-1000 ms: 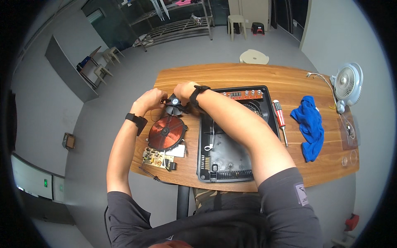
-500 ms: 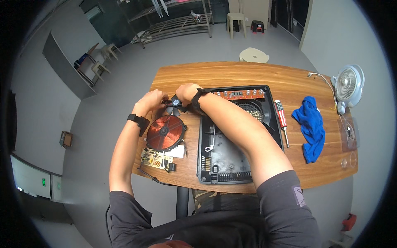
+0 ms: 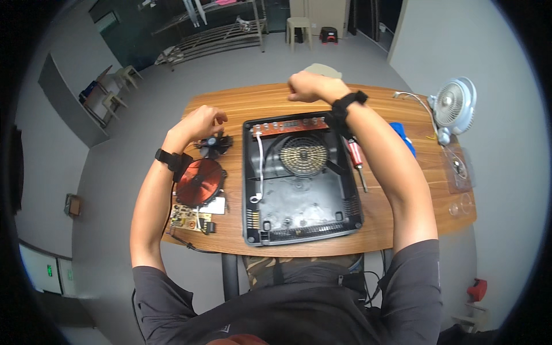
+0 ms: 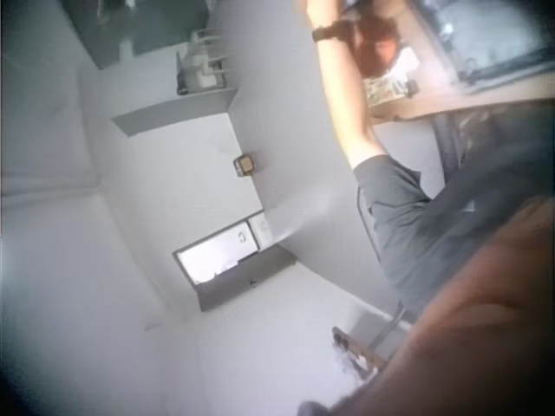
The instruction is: The person uses a screwdriver to remove screws from a disassembled electronic device on a wooden table. They remove a copper-colored disc and other internal components, placing them on the table.
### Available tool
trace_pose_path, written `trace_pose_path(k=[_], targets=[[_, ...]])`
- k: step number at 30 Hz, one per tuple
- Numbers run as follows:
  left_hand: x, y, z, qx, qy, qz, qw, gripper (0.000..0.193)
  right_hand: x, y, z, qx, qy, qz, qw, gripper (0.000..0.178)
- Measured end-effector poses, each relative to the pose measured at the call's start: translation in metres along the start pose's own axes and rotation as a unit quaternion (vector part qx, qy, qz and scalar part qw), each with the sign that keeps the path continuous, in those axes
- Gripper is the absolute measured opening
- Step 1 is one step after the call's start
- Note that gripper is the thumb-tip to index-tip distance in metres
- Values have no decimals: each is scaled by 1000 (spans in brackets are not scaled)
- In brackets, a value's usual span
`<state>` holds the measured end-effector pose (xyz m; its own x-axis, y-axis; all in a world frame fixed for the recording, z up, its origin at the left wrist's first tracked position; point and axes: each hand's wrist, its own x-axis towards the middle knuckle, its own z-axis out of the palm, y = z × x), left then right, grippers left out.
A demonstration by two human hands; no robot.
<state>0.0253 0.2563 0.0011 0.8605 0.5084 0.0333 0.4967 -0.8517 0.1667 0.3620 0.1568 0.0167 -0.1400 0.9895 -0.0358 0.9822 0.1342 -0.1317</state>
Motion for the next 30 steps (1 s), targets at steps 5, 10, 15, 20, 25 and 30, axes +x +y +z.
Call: trace_pose_path(k=[5, 10, 15, 20, 25, 30], targets=[[51, 73, 11, 12, -55, 74, 996, 25, -105, 97, 21, 7, -5, 81, 997, 36], [88, 111, 35, 5, -58, 114, 992, 28, -175, 98, 57, 70, -41, 180, 980, 43], [108, 139, 51, 13, -61, 134, 989, 37, -192, 72, 73, 98, -21, 220, 970, 54], [123, 145, 66, 17, -33, 147, 988, 40, -190, 63, 81, 97, -9, 202, 974, 60], [130, 144, 73, -3, -24, 124, 992, 41, -179, 66, 90, 93, -20, 187, 978, 55], [129, 143, 70, -31, -28, 93, 995, 37, -172, 64, 91, 140, -25, 186, 972, 49]])
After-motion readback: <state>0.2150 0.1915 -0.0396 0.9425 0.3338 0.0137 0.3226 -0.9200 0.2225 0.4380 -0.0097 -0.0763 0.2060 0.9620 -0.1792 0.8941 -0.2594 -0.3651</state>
